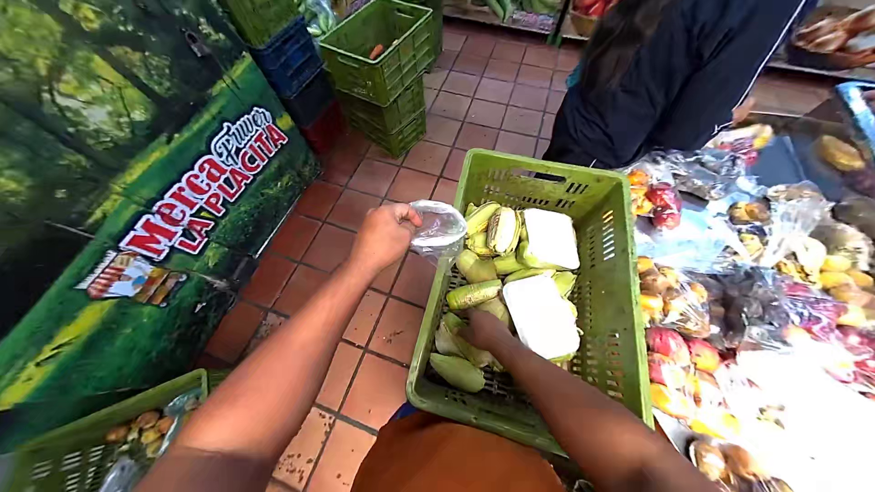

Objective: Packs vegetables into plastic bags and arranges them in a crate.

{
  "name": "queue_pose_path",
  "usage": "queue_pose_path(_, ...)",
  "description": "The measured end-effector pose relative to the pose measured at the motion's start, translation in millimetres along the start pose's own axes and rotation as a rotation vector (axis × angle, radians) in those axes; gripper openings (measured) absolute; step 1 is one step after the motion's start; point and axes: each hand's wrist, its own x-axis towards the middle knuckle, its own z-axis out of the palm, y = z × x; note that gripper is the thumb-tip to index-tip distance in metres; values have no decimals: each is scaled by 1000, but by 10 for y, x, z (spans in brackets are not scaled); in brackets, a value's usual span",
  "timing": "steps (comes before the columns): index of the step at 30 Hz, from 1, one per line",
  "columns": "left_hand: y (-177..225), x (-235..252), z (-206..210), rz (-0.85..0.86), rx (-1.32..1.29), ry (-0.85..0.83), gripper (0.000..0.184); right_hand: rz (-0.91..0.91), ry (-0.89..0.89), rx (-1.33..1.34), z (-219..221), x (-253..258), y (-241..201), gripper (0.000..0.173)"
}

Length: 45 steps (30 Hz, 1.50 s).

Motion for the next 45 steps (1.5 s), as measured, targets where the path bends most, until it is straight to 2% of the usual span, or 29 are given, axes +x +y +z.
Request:
queue_pose_path(2,183,-189,-88,38,-81,37,23,15,-89,-138,116,281,-113,68)
queue_pose_path(4,292,-412,-100,41,-167,69,27,11,-122,-169,147,358,-192,69)
queue_pose_path(7,256,-728,-115,2,-293,93,31,-70,-104,117,-47,301,4,62)
queue_pose_path(8,208,-806,-114,-14,-332,106,31,-144,-85,228,-204,198,132,61)
queue_pose_path(11,148,-988,-25,-63,-419,90,35,-330,-36,456,-648,-342,556,80)
queue_pose_path(13,241,-1057,100,-79,-414,41,36,-341,22,525,-842,-743,778,75)
queue_pose_path(17,437,-978,476,-39,-226,-47,33,-274,295,736,-1001,-1532,1042,51)
queue_pose_path(20,463,-856,803,18,1,-113,33,-351,568,1029,-980,-2011,1080,53)
queue_pose_path(23,518,-864,1100,48,173,-253,40,-476,761,1281,-934,-2208,941,49)
queue_pose_path(25,592,-903,1216,68,213,-371,46,-442,846,1244,-901,-2239,810,46)
queue_pose_path(28,612,-978,1332,110,161,-477,57,-322,857,1049,-811,-2184,658,46)
queue_pose_path(31,529,-1045,1423,-1,143,-529,72,-317,866,846,-679,-2008,620,45)
queue_pose_path(34,484,-1108,1465,-94,81,-512,71,-404,836,613,-551,-1827,560,40)
queue_pose_path(37,529,-1177,1509,-55,73,-493,72,-468,828,527,-346,-1629,428,37)
queue_pose_path(40,552,-1251,1577,29,67,-470,67,-402,894,394,-158,-1360,291,34)
queue_pose_path(45,430,-1148,1571,-23,37,-456,60,-351,903,156,-202,-1020,123,30)
